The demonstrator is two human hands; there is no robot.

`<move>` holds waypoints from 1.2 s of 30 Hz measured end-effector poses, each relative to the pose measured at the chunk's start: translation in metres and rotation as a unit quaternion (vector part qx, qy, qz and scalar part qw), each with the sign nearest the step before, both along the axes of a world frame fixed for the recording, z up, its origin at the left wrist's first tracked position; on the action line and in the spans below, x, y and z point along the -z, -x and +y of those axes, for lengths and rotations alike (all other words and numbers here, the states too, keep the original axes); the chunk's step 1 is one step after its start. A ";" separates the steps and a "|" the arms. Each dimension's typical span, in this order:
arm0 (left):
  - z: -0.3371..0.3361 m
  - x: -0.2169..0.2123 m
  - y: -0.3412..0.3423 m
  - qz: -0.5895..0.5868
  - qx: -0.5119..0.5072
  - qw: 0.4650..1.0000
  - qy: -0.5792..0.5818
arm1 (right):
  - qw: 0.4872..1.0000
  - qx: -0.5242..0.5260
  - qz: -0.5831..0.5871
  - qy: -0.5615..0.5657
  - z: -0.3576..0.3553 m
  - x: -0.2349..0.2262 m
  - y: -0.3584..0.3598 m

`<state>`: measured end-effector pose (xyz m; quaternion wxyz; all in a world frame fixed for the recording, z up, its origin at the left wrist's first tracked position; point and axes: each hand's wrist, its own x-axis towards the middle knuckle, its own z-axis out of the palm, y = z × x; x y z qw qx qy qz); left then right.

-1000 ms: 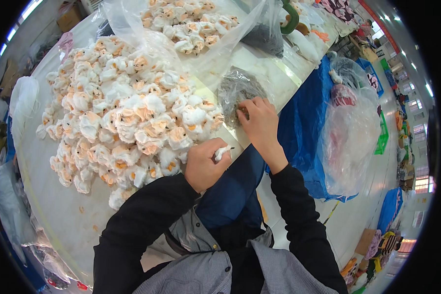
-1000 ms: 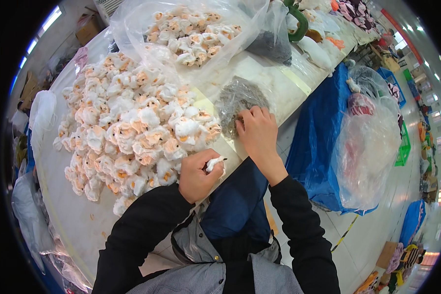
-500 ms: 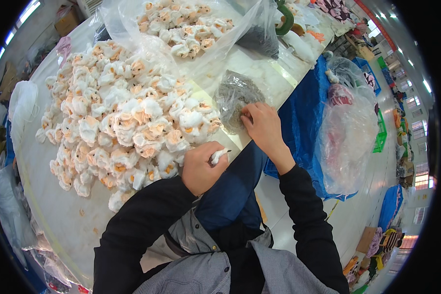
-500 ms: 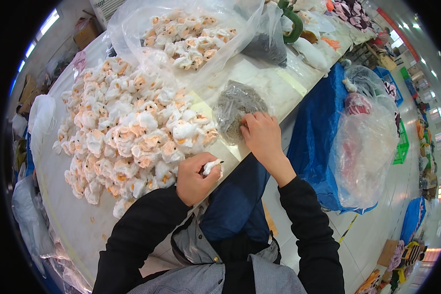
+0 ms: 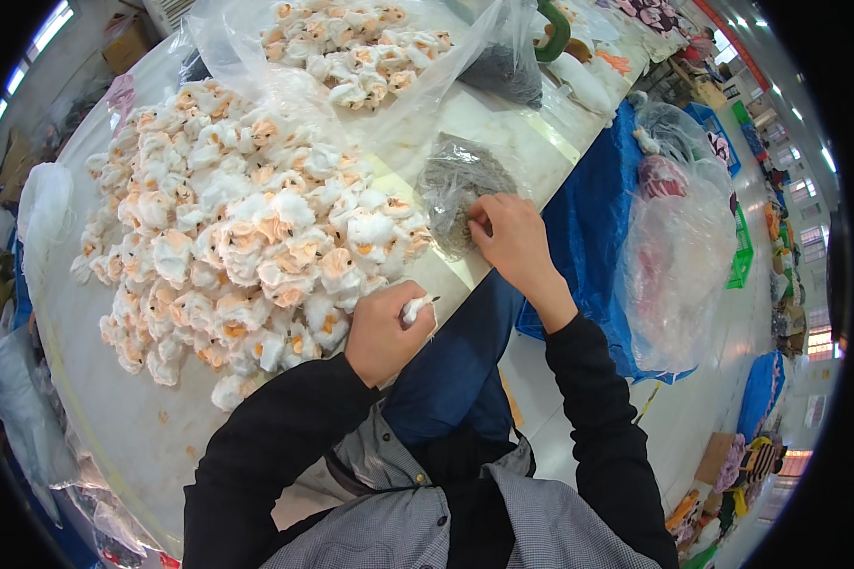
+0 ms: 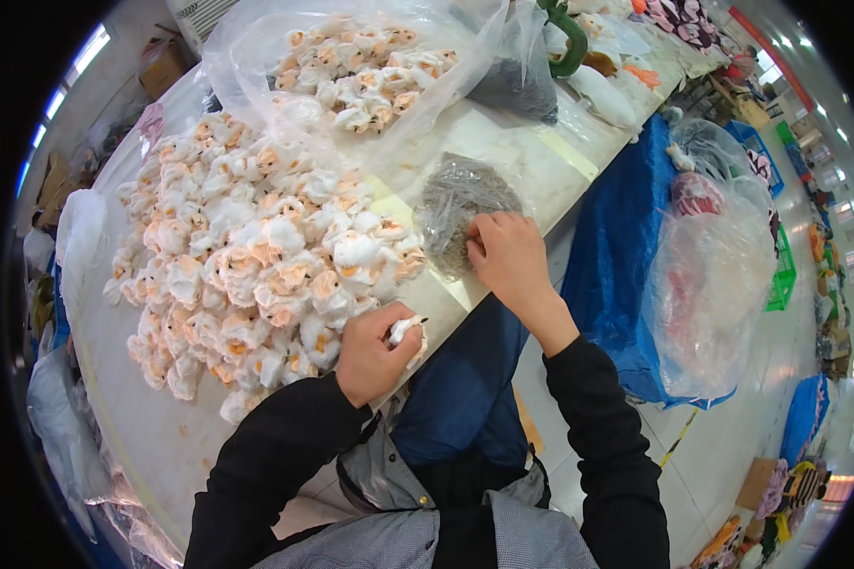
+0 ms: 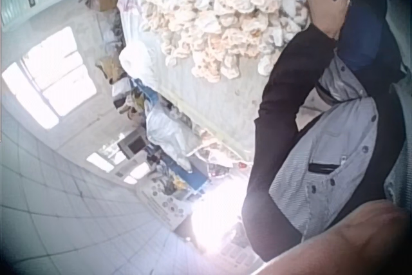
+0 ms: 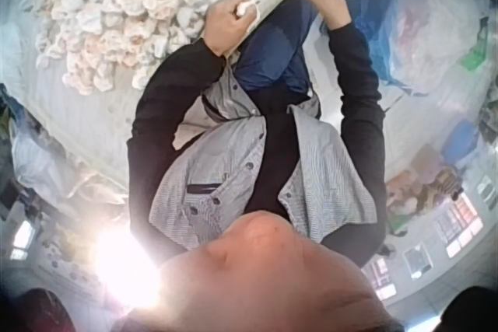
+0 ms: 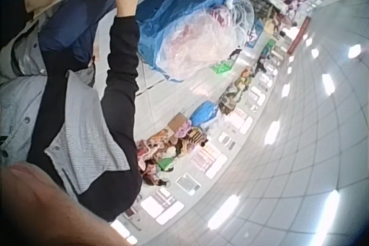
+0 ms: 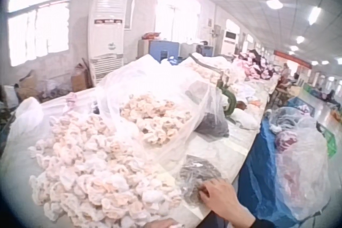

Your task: The person assembles small white stuffed toys by inserting small components into each toy one at a time. The person handles the toys and components by hand, placing finished units into a plastic bag on the table.

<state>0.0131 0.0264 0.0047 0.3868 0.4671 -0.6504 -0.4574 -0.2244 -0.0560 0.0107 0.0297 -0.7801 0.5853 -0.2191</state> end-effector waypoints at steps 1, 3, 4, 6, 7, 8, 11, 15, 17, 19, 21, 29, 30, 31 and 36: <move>-0.002 0.002 0.000 0.005 0.004 1.000 0.007 | 1.000 0.001 0.002 -0.005 0.000 0.000 0.001; -0.005 0.001 0.000 -0.001 -0.005 1.000 -0.004 | 1.000 -0.006 -0.020 -0.011 -0.001 -0.001 0.003; -0.006 0.001 0.000 -0.003 -0.010 1.000 -0.009 | 0.999 -0.009 -0.031 -0.014 -0.001 -0.001 0.004; -0.008 0.003 -0.002 -0.014 -0.018 1.000 -0.021 | 0.998 -0.032 -0.046 -0.008 -0.006 0.003 0.004; -0.008 0.002 -0.003 -0.020 -0.023 0.999 -0.027 | 0.998 -0.044 -0.053 -0.005 -0.009 0.003 0.003; -0.005 0.000 -0.001 -0.019 -0.017 0.999 -0.029 | 0.997 -0.043 -0.062 -0.007 -0.008 0.003 0.004; 0.015 -0.012 0.007 0.001 0.001 0.998 -0.058 | 0.996 -0.039 -0.086 -0.008 -0.007 0.003 0.007; 0.050 -0.023 0.012 0.025 0.041 0.994 -0.095 | 0.994 -0.044 -0.095 -0.006 -0.006 0.006 0.009; 0.056 -0.016 0.010 0.014 0.038 0.995 -0.094 | 0.994 -0.052 -0.092 -0.010 -0.007 0.007 0.010; 0.056 -0.014 0.008 -0.001 0.032 0.995 -0.098 | 0.994 -0.063 -0.085 -0.015 -0.007 0.005 0.012; 0.050 -0.005 0.007 0.002 0.024 0.997 -0.071 | 0.995 -0.071 -0.071 -0.015 -0.008 0.005 0.013; 0.006 -0.008 -0.009 -0.025 0.141 0.988 0.052 | 0.993 -0.061 -0.104 -0.008 -0.008 0.002 0.009; 0.001 -0.014 -0.013 -0.034 0.163 0.984 0.058 | 0.992 -0.060 -0.109 -0.003 -0.008 0.003 0.009; 0.001 -0.022 -0.017 -0.041 0.174 0.984 0.013 | 0.992 -0.058 -0.114 0.002 -0.009 0.004 0.009; 0.061 -0.073 -0.038 -0.010 0.214 0.974 0.078 | 0.985 -0.042 -0.165 0.010 -0.007 0.008 0.009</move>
